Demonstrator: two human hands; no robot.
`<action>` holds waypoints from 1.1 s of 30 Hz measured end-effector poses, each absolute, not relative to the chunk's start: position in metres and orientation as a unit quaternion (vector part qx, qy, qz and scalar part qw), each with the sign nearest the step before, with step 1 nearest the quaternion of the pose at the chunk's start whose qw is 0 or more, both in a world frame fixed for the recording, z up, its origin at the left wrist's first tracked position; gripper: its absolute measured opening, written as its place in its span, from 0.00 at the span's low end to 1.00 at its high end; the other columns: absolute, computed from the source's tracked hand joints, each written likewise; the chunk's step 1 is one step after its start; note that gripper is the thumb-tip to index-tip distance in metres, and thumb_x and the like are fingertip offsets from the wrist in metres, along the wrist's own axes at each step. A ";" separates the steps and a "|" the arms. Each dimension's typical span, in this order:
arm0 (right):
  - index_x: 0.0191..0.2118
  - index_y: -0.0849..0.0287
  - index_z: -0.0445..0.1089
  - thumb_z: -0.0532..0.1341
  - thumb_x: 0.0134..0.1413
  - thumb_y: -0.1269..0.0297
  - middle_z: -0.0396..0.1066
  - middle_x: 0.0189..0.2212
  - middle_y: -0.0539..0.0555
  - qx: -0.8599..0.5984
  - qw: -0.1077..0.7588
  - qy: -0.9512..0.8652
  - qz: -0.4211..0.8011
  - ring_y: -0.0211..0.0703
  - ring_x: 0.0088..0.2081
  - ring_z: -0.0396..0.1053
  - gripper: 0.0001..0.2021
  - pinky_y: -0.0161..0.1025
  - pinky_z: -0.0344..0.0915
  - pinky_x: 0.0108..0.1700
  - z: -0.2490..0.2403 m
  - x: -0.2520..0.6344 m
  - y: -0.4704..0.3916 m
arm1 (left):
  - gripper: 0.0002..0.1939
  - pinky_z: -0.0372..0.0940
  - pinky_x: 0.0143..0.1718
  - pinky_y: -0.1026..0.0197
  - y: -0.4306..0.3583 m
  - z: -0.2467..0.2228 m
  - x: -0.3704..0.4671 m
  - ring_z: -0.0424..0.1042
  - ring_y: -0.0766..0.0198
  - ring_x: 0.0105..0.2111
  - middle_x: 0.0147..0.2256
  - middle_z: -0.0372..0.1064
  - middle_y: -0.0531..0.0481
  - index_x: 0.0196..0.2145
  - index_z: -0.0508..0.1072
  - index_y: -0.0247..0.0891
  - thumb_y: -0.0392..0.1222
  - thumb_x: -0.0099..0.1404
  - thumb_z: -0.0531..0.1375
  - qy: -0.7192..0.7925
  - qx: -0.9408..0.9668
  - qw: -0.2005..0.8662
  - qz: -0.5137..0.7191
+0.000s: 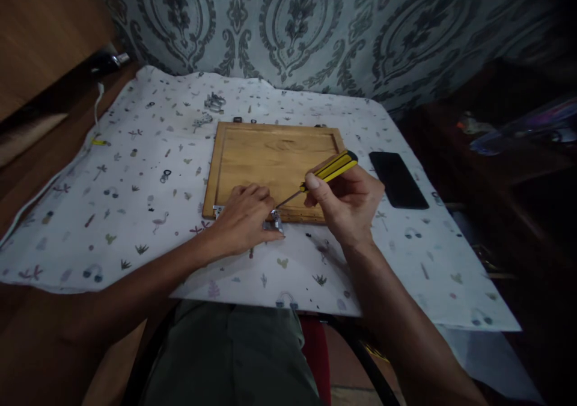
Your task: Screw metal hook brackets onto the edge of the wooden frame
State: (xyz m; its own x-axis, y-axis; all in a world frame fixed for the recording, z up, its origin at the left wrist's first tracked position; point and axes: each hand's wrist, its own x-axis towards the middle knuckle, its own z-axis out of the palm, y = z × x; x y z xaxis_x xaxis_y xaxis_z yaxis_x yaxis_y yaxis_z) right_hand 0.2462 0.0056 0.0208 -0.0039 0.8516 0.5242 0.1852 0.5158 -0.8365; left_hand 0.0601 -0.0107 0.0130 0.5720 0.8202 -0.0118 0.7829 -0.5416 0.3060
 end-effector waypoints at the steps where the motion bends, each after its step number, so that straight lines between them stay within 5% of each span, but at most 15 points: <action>1: 0.29 0.54 0.72 0.72 0.57 0.52 0.69 0.25 0.45 -0.401 0.582 -0.647 0.286 0.32 0.19 0.66 0.15 0.32 0.63 0.19 0.021 0.247 0.006 | 0.23 0.63 0.55 0.46 -0.011 0.013 0.060 0.71 0.45 0.52 0.47 0.74 0.41 0.43 0.75 0.34 0.57 0.64 0.72 0.458 0.875 0.139 0.068; 11: 0.28 0.55 0.68 0.68 0.60 0.58 0.66 0.24 0.46 -0.414 0.521 -0.703 0.249 0.35 0.24 0.64 0.13 0.34 0.61 0.24 0.015 0.249 0.009 | 0.22 0.62 0.54 0.47 -0.011 0.009 0.060 0.70 0.47 0.51 0.46 0.74 0.43 0.42 0.74 0.36 0.57 0.64 0.71 0.457 0.876 0.130 0.083; 25: 0.28 0.54 0.71 0.72 0.56 0.47 0.66 0.25 0.49 -0.402 0.507 -0.711 0.276 0.38 0.25 0.64 0.18 0.38 0.67 0.25 0.014 0.249 0.010 | 0.19 0.62 0.55 0.44 -0.011 0.009 0.059 0.70 0.45 0.53 0.49 0.73 0.41 0.44 0.74 0.37 0.54 0.66 0.70 0.452 0.874 0.152 0.091; 33: 0.35 0.54 0.77 0.77 0.49 0.51 0.74 0.28 0.47 -0.358 0.510 -0.667 0.408 0.33 0.20 0.66 0.15 0.33 0.64 0.19 0.019 0.249 0.012 | 0.21 0.62 0.57 0.44 -0.011 0.012 0.059 0.70 0.43 0.55 0.49 0.73 0.41 0.45 0.75 0.35 0.54 0.65 0.71 0.453 0.874 0.155 0.077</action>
State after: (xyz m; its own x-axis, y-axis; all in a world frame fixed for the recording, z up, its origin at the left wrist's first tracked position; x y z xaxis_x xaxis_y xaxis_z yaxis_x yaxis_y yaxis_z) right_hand 0.2485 0.0119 0.0186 -0.2237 0.8941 0.3881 0.0618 0.4104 -0.9098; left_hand 0.0593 -0.0105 0.0118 0.5770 0.8167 -0.0065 0.7690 -0.5407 0.3411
